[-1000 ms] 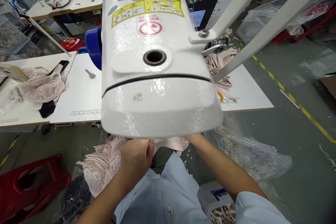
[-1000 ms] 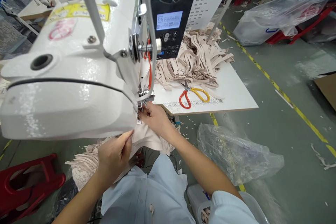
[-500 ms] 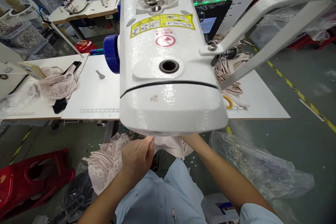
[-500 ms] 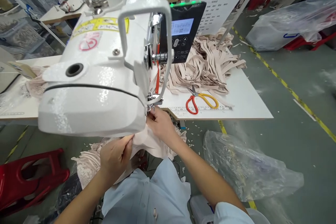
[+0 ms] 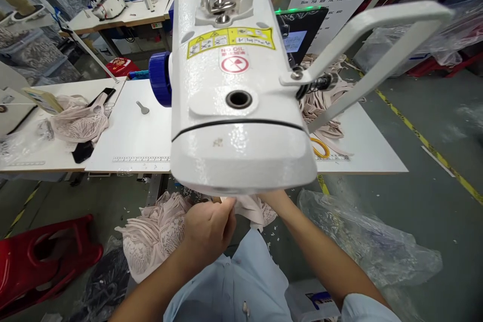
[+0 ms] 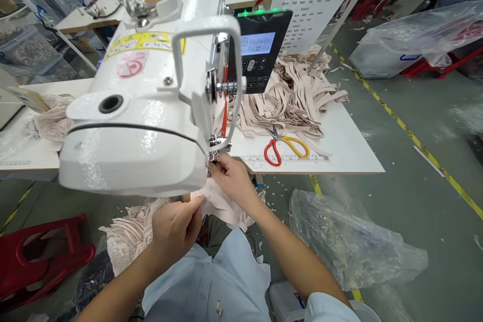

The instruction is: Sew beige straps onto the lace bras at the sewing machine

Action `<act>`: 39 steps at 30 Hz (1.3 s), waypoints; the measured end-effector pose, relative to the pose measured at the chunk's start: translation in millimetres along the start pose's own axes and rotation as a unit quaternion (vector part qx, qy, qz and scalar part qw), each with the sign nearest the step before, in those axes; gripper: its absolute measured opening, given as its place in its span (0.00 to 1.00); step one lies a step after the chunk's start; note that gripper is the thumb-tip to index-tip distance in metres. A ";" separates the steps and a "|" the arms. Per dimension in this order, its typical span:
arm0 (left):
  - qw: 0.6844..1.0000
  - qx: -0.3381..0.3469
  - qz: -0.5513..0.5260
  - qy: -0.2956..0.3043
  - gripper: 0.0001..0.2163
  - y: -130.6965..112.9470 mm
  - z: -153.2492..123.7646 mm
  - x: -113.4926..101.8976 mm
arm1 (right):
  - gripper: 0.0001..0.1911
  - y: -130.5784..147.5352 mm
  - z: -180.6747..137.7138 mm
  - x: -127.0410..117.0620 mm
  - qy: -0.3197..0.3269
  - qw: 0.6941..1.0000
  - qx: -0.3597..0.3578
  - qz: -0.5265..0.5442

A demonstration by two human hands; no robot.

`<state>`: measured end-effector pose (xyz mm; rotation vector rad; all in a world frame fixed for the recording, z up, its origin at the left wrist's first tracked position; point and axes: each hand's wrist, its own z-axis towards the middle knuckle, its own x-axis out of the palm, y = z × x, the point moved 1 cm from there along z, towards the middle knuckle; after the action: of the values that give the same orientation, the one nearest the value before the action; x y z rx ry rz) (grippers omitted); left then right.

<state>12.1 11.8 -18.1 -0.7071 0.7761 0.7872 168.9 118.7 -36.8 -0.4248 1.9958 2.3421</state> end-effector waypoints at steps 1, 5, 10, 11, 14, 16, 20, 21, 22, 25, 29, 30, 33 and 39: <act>1.000 0.005 0.000 -0.003 0.10 -1.7 1.5 0.5 | 0.13 0.0 -0.1 -0.7 -0.001 1.000 -0.002 -0.002; 1.000 0.017 0.001 -0.006 0.10 -9.7 5.8 3.0 | 0.09 -0.3 -0.1 -3.3 -0.002 1.000 -0.007 -0.003; 0.999 0.027 -0.014 0.019 0.11 -19.9 7.5 6.2 | 0.07 -3.8 0.0 -6.1 0.001 1.000 -0.005 0.001; 0.999 0.026 -0.017 0.025 0.11 -21.2 7.4 6.5 | 0.07 -4.8 0.1 -6.6 -0.001 1.000 -0.007 0.002; 0.999 0.018 -0.021 0.034 0.12 -22.6 6.0 6.1 | 0.07 -7.2 0.0 -7.4 -0.011 1.000 -0.012 0.010; 0.999 0.010 -0.027 0.038 0.12 -21.3 4.0 4.6 | 0.07 -8.1 -1.1 -7.2 -0.015 1.000 -0.007 0.016; 0.998 -0.024 -0.054 0.027 0.11 -12.6 -2.4 -3.7 | 0.10 -11.5 -11.2 -4.3 -0.008 0.997 0.031 0.073; 0.997 -0.041 -0.066 0.019 0.12 -9.0 -4.6 -7.1 | 0.11 -13.7 -16.3 -2.9 0.002 0.993 0.053 0.110; 0.995 -0.063 -0.079 0.013 0.12 -4.8 -6.9 -10.7 | 0.12 -16.5 -22.7 -1.2 0.017 0.984 0.082 0.154; 0.984 -0.137 -0.114 0.026 0.10 8.3 -15.6 -21.5 | 0.17 -26.1 -49.5 4.3 0.057 0.942 0.182 0.276; 0.982 -0.157 -0.100 0.034 0.09 15.4 -28.5 -29.2 | 0.11 -27.9 -93.5 6.8 0.006 0.959 0.131 0.253; 0.986 -0.137 -0.089 0.022 0.09 13.6 -31.2 -29.2 | 0.08 -24.9 -103.9 6.7 -0.007 0.975 0.077 0.211; 0.994 -0.043 -0.089 0.044 0.17 2.6 -37.4 -23.5 | 0.06 -11.1 -129.8 8.0 0.005 0.990 -0.116 0.081; 0.983 0.076 -0.125 0.107 0.05 -3.5 -48.6 -9.7 | 0.09 5.4 -151.4 14.1 0.032 0.955 -0.295 -0.010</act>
<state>-5.7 -31.5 -34.8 -0.7418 0.9106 0.4236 182.0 -31.8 -55.6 -0.5342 1.2564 2.9095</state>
